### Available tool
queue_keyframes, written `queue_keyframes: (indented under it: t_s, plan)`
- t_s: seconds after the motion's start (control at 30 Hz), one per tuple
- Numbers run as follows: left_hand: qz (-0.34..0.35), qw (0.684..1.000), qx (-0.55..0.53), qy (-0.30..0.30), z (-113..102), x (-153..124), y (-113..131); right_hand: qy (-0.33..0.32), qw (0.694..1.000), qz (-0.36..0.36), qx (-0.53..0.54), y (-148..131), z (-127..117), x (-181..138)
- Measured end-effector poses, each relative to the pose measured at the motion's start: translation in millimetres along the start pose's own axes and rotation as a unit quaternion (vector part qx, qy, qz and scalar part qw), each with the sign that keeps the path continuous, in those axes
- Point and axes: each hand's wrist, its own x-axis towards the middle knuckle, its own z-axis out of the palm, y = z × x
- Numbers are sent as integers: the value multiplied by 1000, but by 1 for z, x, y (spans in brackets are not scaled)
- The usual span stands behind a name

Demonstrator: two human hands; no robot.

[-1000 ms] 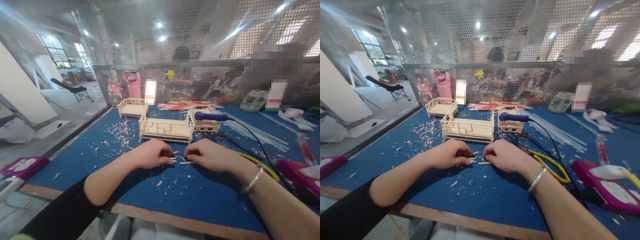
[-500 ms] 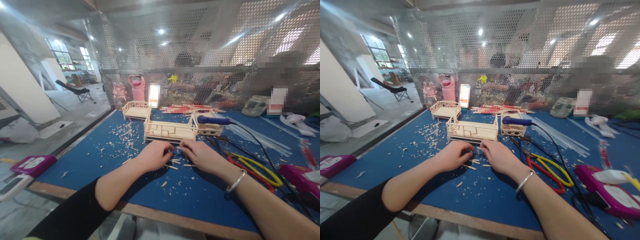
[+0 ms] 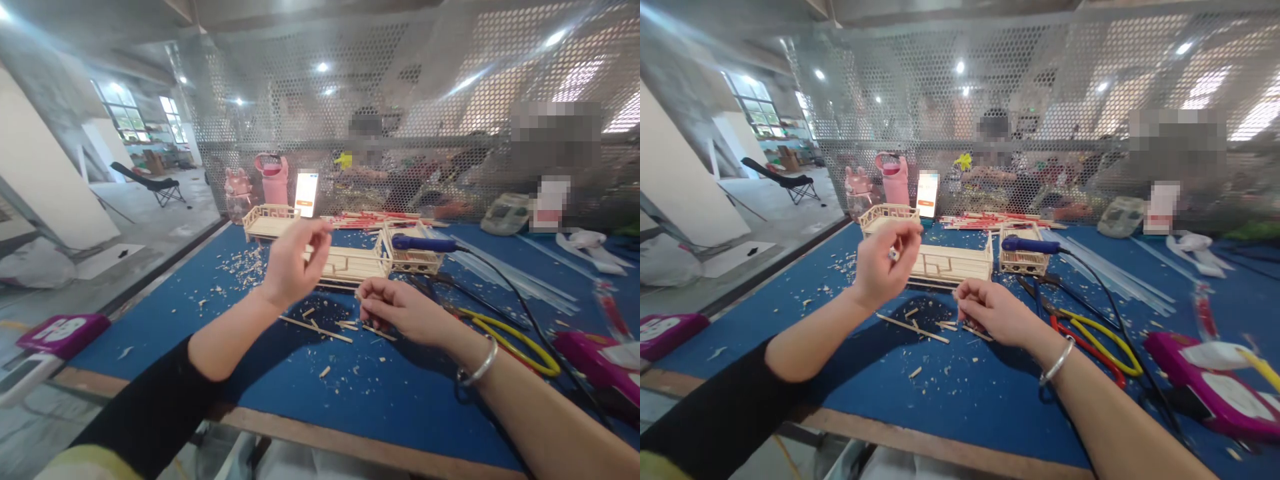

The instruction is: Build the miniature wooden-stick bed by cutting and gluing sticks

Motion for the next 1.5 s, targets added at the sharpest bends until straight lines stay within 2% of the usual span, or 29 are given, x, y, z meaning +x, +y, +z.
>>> queue_keyframes:
  t_s: [0.07, 0.17, 0.27, 0.5, 0.7, 0.77, 0.93, 1.0, 1.07, 1.13, 1.27, 1.3, 1.33, 1.37, 1.43, 1.5]
  plan:
    - [-12, 991, -40, -130, 0, -20, 14, 0, 1000, -15, -20, -2, -2, -2]
    - [-99, 945, -67, -304, 4, -40, 27, -2, 1000, -21, -20, -4, -3, -3]
    - [-165, 909, -80, -375, 11, -46, 31, -23, 999, -19, -15, -4, -1, -4]
    - [-175, 893, -54, -411, 13, -45, 34, -63, 997, 7, -48, -6, 3, -7]
    - [-156, 905, -9, -395, 9, -41, 32, -82, 994, 14, -70, -8, -5, -9]
    - [-157, 905, 6, -396, 8, -39, 27, -68, 991, 18, -111, -7, -11, -9]
    - [-202, 860, 40, -468, 4, -36, 16, -27, 963, 41, -263, -4, -20, -8]
    - [-201, 858, 37, -471, 4, -38, 15, -31, 954, 40, -294, -5, -21, -7]
    - [-182, 870, 24, -457, 3, -41, 16, -40, 949, 31, -310, -5, -21, -6]
    - [-160, 896, 13, -415, 0, -39, 17, -36, 946, 20, -322, -5, -21, -6]
    - [-109, 965, 23, -239, -7, -8, 13, 18, 944, -3, -329, -4, -21, -5]
    - [-92, 970, 27, -225, -7, 4, 10, 33, 945, -11, -326, -3, -22, -5]
    - [-81, 964, 29, -250, -7, 18, 8, 45, 946, -19, -321, -3, -22, -5]
    - [-86, 949, 32, -303, -5, 30, 5, 55, 946, -24, -317, -2, -22, -5]
    - [-117, 891, 32, -438, 2, 52, -1, 69, 946, -31, -314, -1, -22, -5]
    - [-126, 835, 36, -534, 10, 65, -6, 74, 945, -34, -315, 0, -22, -5]
